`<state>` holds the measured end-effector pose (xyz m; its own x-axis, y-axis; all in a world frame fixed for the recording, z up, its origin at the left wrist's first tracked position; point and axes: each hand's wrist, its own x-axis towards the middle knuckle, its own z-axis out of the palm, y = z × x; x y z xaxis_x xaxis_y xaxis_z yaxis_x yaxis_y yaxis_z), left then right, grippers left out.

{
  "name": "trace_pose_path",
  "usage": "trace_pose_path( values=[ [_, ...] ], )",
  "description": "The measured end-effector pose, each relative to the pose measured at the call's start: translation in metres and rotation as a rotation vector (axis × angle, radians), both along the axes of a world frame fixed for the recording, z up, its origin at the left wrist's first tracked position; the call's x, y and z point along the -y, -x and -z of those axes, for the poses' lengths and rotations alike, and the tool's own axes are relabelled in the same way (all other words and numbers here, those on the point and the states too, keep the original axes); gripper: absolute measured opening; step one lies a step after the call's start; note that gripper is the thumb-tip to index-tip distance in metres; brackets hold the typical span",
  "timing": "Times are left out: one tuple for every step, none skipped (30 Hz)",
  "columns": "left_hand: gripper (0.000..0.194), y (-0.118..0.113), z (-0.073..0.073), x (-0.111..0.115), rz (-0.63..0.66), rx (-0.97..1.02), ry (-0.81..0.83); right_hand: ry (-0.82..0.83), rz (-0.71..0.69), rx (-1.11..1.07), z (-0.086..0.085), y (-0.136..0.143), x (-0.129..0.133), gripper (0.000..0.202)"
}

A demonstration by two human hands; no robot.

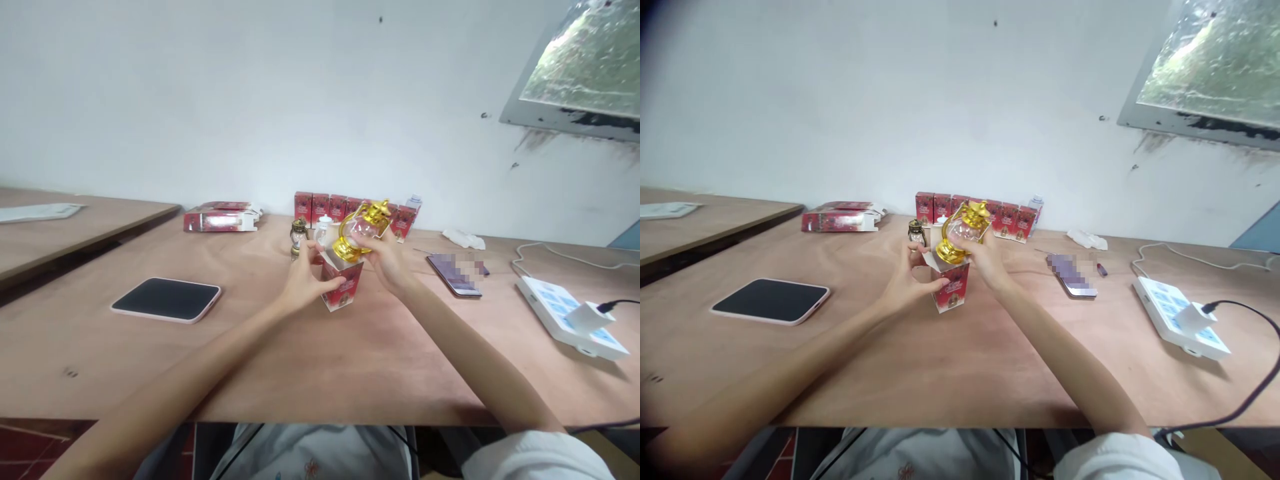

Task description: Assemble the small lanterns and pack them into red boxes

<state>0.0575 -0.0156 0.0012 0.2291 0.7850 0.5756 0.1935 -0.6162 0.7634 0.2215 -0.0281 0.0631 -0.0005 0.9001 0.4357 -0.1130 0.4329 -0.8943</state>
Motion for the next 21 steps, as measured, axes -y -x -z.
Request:
trace_pose_path(
  values=[
    [0.061,-0.001,0.001,0.001,-0.011,-0.004,-0.001,-0.030,0.029,0.050,0.002,-0.001,0.000,0.056],
    [0.060,-0.001,0.002,0.002,-0.010,-0.004,-0.007,-0.051,0.034,0.118,0.004,-0.002,0.000,0.057],
    [0.059,-0.001,0.002,0.002,-0.004,-0.001,-0.015,-0.061,0.017,0.202,0.005,-0.003,0.000,0.056],
    [0.057,-0.001,0.002,0.002,0.003,0.006,-0.024,-0.065,-0.009,0.296,0.006,-0.004,0.001,0.054],
    [0.056,-0.001,0.002,0.002,0.010,0.012,-0.034,-0.069,-0.030,0.390,0.006,-0.004,0.002,0.052],
    [0.056,0.000,0.002,0.002,0.017,0.016,-0.043,-0.076,-0.035,0.477,0.006,-0.005,0.004,0.050],
    [0.056,0.000,0.002,0.001,0.020,0.017,-0.053,-0.086,-0.023,0.550,0.006,-0.005,0.005,0.048],
    [0.057,0.001,0.002,0.001,0.020,0.012,-0.065,-0.099,0.002,0.600,0.005,-0.005,0.006,0.047],
    [0.060,0.002,0.002,0.001,0.020,0.004,-0.078,-0.113,0.031,0.622,0.005,-0.004,0.008,0.046],
    [0.062,0.003,0.002,0.002,0.022,-0.007,-0.090,-0.125,0.054,0.620,0.005,-0.004,0.009,0.047],
    [0.065,0.003,0.001,0.002,0.026,-0.017,-0.104,-0.136,0.071,0.603,0.005,-0.003,0.010,0.049],
    [0.069,0.004,0.001,0.003,0.031,-0.026,-0.116,-0.149,0.082,0.578,0.006,-0.002,0.011,0.052],
    [0.071,0.005,0.001,0.003,0.039,-0.031,-0.128,-0.162,0.091,0.552,0.006,-0.001,0.011,0.055],
    [0.072,0.005,0.000,0.003,0.050,-0.034,-0.139,-0.173,0.095,0.529,0.007,-0.001,0.011,0.059],
    [0.073,0.005,0.000,0.004,0.059,-0.035,-0.151,-0.179,0.095,0.513,0.008,0.000,0.011,0.061],
    [0.073,0.006,0.001,0.003,0.066,-0.035,-0.162,-0.182,0.090,0.502,0.009,0.000,0.010,0.063],
    [0.073,0.006,0.001,0.003,0.073,-0.037,-0.170,-0.184,0.082,0.496,0.009,0.000,0.010,0.064],
    [0.073,0.006,0.002,0.003,0.077,-0.039,-0.175,-0.186,0.076,0.493,0.009,0.000,0.010,0.063],
    [0.073,0.007,0.002,0.002,0.078,-0.041,-0.178,-0.185,0.074,0.498,0.009,-0.001,0.009,0.062],
    [0.074,0.007,0.003,0.002,0.076,-0.046,-0.181,-0.181,0.072,0.515,0.008,-0.002,0.009,0.059],
    [0.075,0.007,0.003,0.002,0.074,-0.053,-0.182,-0.174,0.072,0.541,0.008,-0.004,0.009,0.054]
  ],
)
